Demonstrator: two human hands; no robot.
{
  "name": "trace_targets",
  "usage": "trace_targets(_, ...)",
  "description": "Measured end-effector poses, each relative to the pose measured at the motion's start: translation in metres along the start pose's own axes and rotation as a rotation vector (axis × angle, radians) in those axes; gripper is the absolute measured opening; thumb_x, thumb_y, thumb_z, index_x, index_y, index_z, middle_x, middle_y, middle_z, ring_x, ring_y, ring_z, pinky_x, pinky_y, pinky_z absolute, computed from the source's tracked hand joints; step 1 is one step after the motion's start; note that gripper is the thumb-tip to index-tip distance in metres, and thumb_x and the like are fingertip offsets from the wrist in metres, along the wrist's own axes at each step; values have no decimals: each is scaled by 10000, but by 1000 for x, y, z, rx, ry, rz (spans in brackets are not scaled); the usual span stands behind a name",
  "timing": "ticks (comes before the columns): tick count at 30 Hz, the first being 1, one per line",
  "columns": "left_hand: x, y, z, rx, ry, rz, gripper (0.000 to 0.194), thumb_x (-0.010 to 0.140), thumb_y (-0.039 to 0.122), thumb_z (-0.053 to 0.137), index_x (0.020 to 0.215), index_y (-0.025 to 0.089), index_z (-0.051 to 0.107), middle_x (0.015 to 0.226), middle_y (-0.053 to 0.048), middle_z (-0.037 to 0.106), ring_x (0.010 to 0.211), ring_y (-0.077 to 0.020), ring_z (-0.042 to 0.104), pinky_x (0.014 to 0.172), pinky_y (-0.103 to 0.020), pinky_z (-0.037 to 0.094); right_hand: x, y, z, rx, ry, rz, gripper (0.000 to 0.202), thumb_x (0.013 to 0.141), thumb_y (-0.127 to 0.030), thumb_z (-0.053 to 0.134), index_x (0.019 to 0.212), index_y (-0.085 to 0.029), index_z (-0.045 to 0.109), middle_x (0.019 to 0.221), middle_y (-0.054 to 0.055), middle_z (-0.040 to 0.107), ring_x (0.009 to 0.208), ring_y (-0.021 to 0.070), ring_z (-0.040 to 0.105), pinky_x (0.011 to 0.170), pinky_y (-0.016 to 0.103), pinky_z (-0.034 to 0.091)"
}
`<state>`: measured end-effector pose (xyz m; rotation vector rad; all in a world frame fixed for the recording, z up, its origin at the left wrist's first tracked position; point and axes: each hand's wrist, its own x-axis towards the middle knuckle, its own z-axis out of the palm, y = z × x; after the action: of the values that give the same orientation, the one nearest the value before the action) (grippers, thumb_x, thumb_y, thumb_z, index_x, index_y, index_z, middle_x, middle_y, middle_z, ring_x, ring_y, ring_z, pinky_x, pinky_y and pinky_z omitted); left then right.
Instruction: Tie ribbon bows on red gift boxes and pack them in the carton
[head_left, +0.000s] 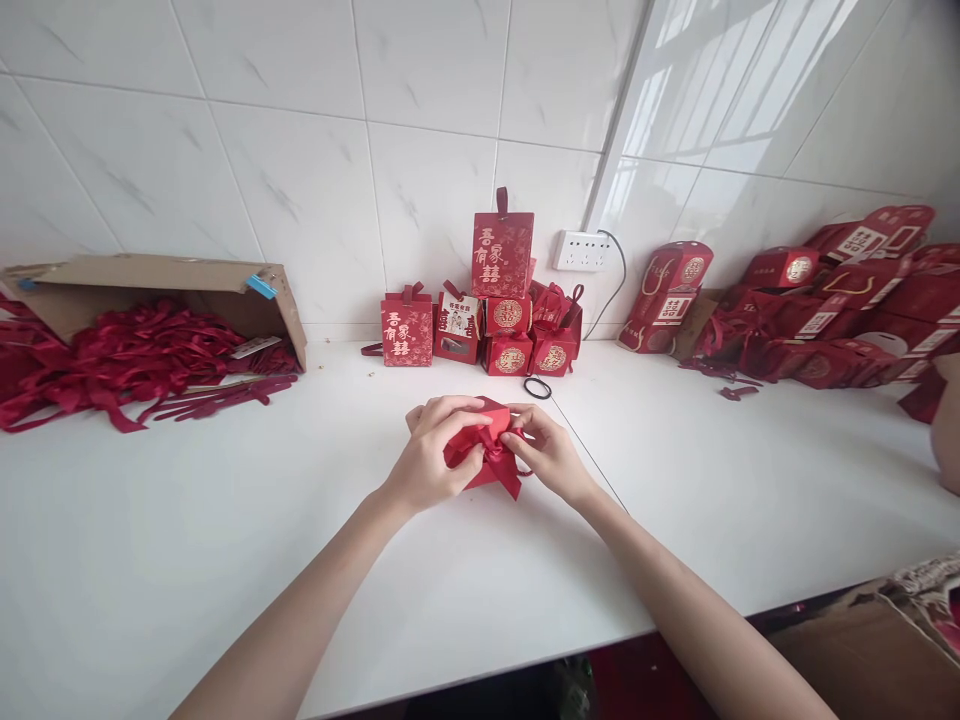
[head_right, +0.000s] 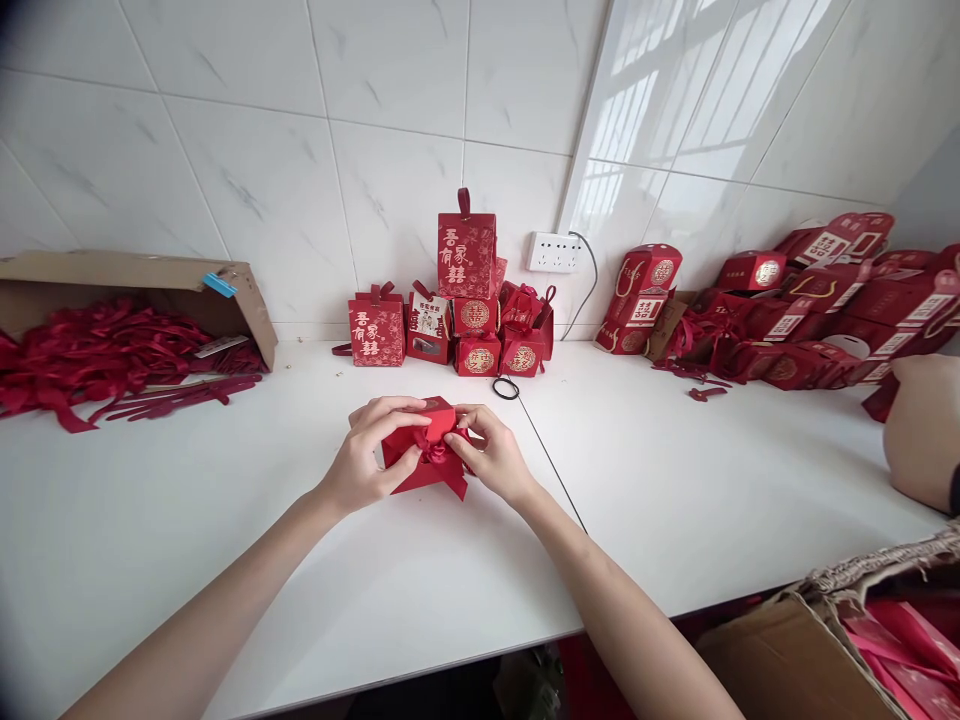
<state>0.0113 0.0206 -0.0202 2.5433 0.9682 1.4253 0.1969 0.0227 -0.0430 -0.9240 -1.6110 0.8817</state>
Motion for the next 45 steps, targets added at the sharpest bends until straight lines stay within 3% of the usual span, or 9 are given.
trace_targets(3,0,-2,2,14,30,-33,50,803,182,526,796,216,562,1050,-38,631,1013,-203,580,882,-392,345,0,1,0,-5,5,14,187,813,-322,555,718,-202,449,1132,84,552,892,163,601,732,325,533)
trace_targets(8,-2,-5,7,-10,175,-89,103,777,144,529,730,210,464,909,-6,659,874,-170,614,828,-363,379,0,3,3,4,6,8,199,811,-317,555,702,-203,433,1078,71,578,929,169,587,745,328,530)
trace_targets(15,0,-7,6,-26,303,-159,251,728,31,447,884,215,515,781,4,557,768,-146,582,720,-282,483,-1,3,1,5,-4,0,202,810,-305,566,699,-206,429,1026,69,589,957,176,567,757,341,525)
trace_targets(19,2,-12,2,42,263,-128,254,735,13,425,835,212,546,816,-14,511,794,-150,566,725,-287,498,-1,1,-3,82,-52,10,199,801,-313,593,720,-207,445,1066,71,581,1019,189,554,777,347,519)
trace_targets(24,3,-16,-3,95,186,-47,102,770,104,514,795,199,543,849,-24,472,791,-152,557,721,-291,506,0,-2,-5,186,-50,29,212,785,-309,620,709,-204,453,1039,61,591,1012,194,557,781,343,503)
trace_targets(29,0,-17,1,56,260,-65,46,849,161,491,838,205,491,845,-19,495,789,-138,562,690,-260,514,0,-5,-7,156,-48,26,205,785,-309,621,705,-204,463,1014,55,553,987,189,537,759,326,483)
trace_targets(32,-2,-20,4,44,248,-90,148,851,100,422,937,205,479,915,-39,525,878,-149,577,737,-275,524,-1,-6,-8,123,-18,9,211,772,-332,631,698,-202,483,1019,56,502,992,186,510,765,313,464)
trace_targets(38,-5,-19,4,-5,175,-75,180,835,83,404,920,212,497,941,-40,564,964,-159,601,767,-285,538,-1,-10,-10,126,3,-57,244,758,-341,649,674,-201,467,809,9,480,738,137,489,650,273,416)
trace_targets(45,-8,-16,7,-176,216,-148,54,825,165,493,850,208,473,940,-49,616,1000,-186,628,751,-290,544,-3,-13,-9,175,-89,36,313,760,-390,648,659,-200,421,666,-25,455,590,110,433,550,249,347)
